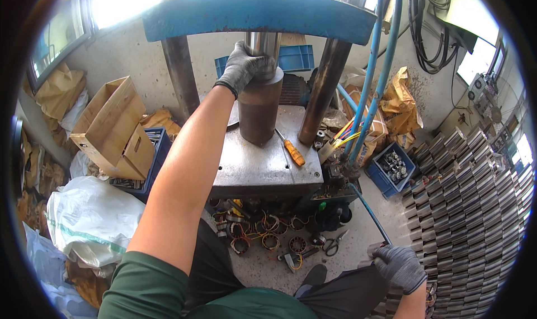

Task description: The recorder uses a press machine and hand tools to assemble or repair electric motor components, specifically a stator with copper windings.

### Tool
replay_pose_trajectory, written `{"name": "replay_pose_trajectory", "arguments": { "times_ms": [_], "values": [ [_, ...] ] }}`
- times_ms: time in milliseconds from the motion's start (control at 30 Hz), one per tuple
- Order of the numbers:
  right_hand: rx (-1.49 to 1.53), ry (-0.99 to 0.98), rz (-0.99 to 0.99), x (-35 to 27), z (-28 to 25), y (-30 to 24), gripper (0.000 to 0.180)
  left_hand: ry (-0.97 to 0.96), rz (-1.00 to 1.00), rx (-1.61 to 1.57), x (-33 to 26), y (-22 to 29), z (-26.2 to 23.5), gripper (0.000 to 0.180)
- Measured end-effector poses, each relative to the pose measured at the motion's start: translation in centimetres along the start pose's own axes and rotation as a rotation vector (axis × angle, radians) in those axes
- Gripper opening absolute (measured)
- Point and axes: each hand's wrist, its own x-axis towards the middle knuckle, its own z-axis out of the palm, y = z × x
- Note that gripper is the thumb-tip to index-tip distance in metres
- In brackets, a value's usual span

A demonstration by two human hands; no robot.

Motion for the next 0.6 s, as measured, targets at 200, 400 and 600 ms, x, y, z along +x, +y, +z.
{"name": "replay_pose_trajectory", "arguments": {
  "times_ms": [200,400,600],
  "values": [
    [-0.068,0.042,-0.035,-0.6,0.4,1.5,0.023,-0.016,0.057,-0.07,0.5,-0.8,0.6,0.08],
    [-0.046,0.088,-0.047,-0.4,0.5,1.8,0.024,0.02,0.087,0.002,1.9,-2.4,0.1,0.08],
    [0.086,0.099,-0.004,-0.2,0.3,1.0,0.024,0.047,0.043,0.162,1.1,-1.4,0.3,0.08]
  ]
}}
